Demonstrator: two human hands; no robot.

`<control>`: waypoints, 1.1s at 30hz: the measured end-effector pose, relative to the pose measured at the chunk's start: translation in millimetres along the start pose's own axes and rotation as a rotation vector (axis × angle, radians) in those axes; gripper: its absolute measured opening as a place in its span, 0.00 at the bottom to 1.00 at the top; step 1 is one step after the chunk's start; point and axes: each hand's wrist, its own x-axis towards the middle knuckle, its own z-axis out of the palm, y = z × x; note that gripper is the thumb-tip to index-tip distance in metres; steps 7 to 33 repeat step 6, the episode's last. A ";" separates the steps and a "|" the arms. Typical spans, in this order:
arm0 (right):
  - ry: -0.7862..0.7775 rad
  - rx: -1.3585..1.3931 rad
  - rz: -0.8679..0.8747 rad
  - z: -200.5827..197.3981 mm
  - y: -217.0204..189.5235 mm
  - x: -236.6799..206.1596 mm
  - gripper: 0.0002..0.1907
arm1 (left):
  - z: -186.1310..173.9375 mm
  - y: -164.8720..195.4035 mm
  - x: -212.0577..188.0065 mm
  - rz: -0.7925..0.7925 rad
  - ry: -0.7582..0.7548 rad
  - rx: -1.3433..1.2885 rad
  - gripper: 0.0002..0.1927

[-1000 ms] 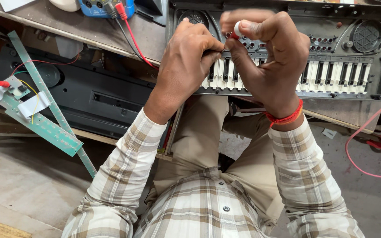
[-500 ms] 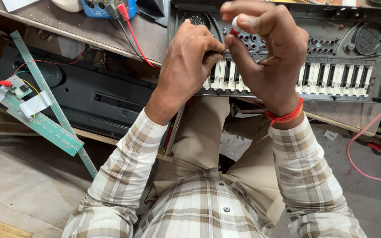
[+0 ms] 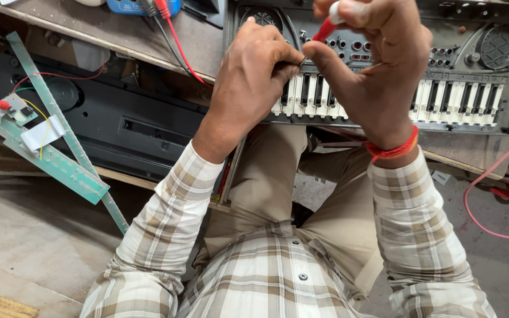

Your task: The person holds a disassembled keyboard on their lap and uses a red-handled screwdriver to pry and adjust the white key levers and black keys. They repeatedly press keys to test movement and reposition the keyboard during the process.

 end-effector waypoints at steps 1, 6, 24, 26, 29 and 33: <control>-0.009 0.038 0.020 0.1 -0.9 -0.8 0.20 | -0.2 0.2 -0.9 0.014 0.008 0.003 0.06; -0.012 0.211 0.139 -2.1 2.6 -5.0 0.17 | -2.6 1.9 -0.1 0.021 0.003 0.015 0.07; -0.012 0.211 0.139 -2.1 2.6 -5.0 0.17 | -2.6 1.9 -0.1 0.021 0.003 0.015 0.07; -0.012 0.211 0.139 -2.1 2.6 -5.0 0.17 | -2.6 1.9 -0.1 0.021 0.003 0.015 0.07; -0.012 0.211 0.139 -2.1 2.6 -5.0 0.17 | -2.6 1.9 -0.1 0.021 0.003 0.015 0.07; -0.012 0.211 0.139 -2.1 2.6 -5.0 0.17 | -2.6 1.9 -0.1 0.021 0.003 0.015 0.07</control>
